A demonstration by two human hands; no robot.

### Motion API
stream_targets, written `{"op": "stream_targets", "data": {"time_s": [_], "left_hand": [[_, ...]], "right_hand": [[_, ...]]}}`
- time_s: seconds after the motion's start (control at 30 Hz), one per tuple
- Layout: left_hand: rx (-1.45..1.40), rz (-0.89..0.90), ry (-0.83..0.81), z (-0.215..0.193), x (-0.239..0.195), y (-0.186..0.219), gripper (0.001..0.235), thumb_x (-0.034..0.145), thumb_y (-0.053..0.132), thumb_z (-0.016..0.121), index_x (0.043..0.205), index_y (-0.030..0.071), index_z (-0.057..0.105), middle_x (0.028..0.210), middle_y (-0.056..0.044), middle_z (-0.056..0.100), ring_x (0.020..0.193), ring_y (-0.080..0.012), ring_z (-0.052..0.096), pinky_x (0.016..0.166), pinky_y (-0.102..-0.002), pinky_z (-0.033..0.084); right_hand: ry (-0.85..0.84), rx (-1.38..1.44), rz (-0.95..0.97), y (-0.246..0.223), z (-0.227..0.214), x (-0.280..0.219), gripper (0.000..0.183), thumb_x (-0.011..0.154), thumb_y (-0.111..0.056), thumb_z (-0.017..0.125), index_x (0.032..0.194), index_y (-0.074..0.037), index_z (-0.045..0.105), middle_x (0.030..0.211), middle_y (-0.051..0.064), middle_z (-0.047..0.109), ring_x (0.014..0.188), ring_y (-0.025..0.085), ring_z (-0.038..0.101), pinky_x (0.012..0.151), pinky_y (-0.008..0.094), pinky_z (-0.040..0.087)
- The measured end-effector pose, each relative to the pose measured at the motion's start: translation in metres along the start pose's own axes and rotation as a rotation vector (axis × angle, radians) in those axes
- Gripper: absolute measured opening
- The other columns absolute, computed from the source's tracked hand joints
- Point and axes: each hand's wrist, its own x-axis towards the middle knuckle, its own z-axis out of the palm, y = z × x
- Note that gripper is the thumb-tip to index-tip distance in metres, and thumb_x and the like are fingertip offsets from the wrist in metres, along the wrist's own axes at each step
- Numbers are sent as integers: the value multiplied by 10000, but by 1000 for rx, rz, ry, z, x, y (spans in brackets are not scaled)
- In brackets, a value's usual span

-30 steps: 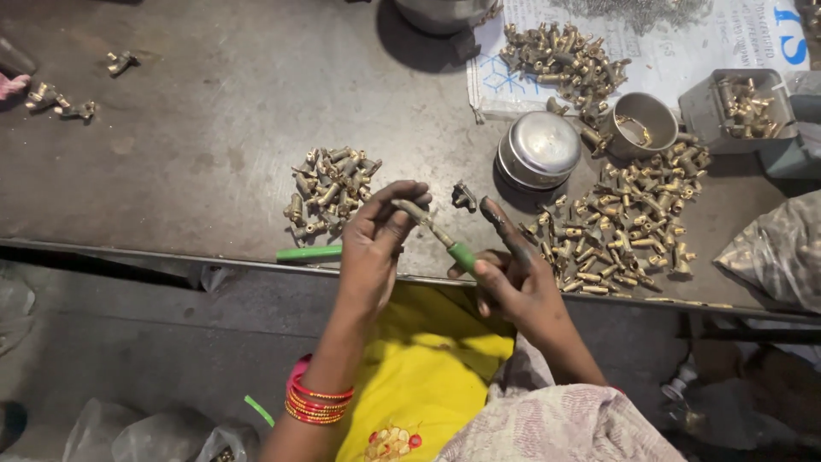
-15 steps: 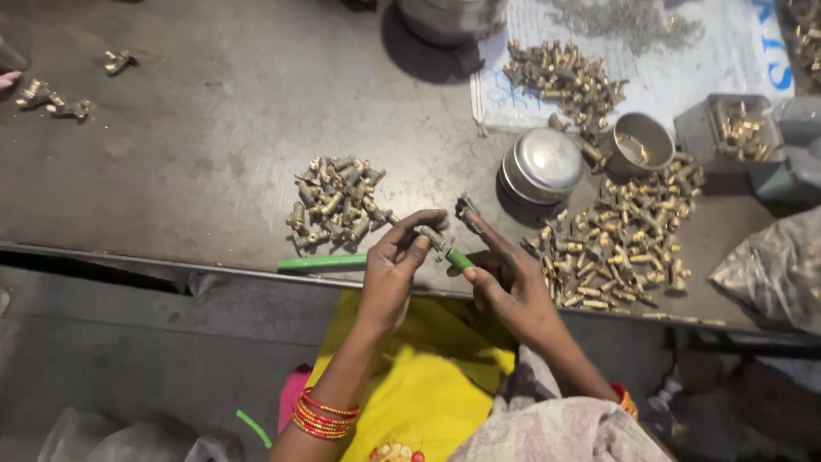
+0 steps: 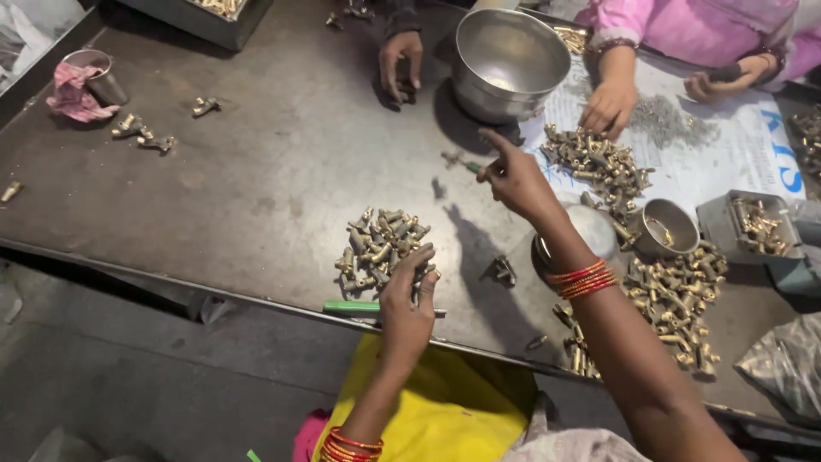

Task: Assembling and inspecting small brass metal components using hand tools.

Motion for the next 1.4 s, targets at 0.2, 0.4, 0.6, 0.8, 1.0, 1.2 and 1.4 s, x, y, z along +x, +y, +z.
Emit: {"op": "stream_targets", "data": {"time_s": [0.2, 0.4, 0.6, 0.8, 1.0, 1.2, 1.4], "left_hand": [[-52, -135, -103, -1, 3, 9, 300, 967, 65, 634, 1266, 50, 658, 1219, -153, 724, 1106, -306, 728, 943, -382, 570], [-8, 8, -370, 42, 6, -6, 364, 912, -7, 644, 1274, 25, 648, 1231, -215, 692, 1138, -390, 666, 968, -404, 541], [123, 188, -526, 106, 22, -40, 366, 856, -52, 624, 1214, -3, 676, 1176, -234, 684, 1126, -415, 638, 973, -447, 523], [341, 20, -666, 82, 39, -22, 147, 845, 102, 771, 968, 21, 762, 917, -197, 731, 880, -380, 716, 792, -433, 561], [-603, -834, -489, 45, 25, -17, 193, 939, 101, 738, 1097, 2, 688, 1017, -127, 756, 945, -243, 749, 859, -343, 583], [-1113, -1094, -332, 41, 0, 14, 381, 940, 96, 662, 1291, 65, 517, 1298, -179, 674, 1208, -272, 648, 1057, -457, 536], [-1064, -1047, -303, 50, -11, 46, 525, 960, 191, 601, 1451, 170, 415, 1371, -174, 633, 1310, -276, 598, 1102, -472, 447]], "right_hand": [[40, 243, -34, 24, -9, -60, 646, 959, -101, 686, 1557, -137, 444, 941, 109, 755, 670, 90, 603, 594, 285, 535], [97, 445, 247, 52, -16, -180, 695, 935, -98, 677, 1586, -167, 444, 870, 87, 649, 654, 91, 565, 558, 260, 489], [202, 534, 207, 76, -14, -242, 650, 950, -106, 655, 1560, -133, 430, 996, 47, 744, 697, 74, 578, 623, 250, 514], [210, 547, 295, 89, 0, -262, 661, 944, -124, 672, 1570, -146, 461, 969, 76, 724, 720, 78, 569, 640, 257, 510], [186, 790, 255, 71, 31, -264, 667, 942, -110, 665, 1563, -130, 421, 1072, 90, 722, 740, 81, 588, 662, 256, 539], [256, 802, 199, 45, 40, -261, 639, 955, -119, 677, 1549, -119, 441, 1081, 104, 734, 725, 93, 608, 664, 246, 538], [274, 744, 186, 37, 39, -259, 662, 934, -77, 696, 1544, -153, 449, 1104, 94, 733, 789, 59, 623, 660, 231, 529]]}}
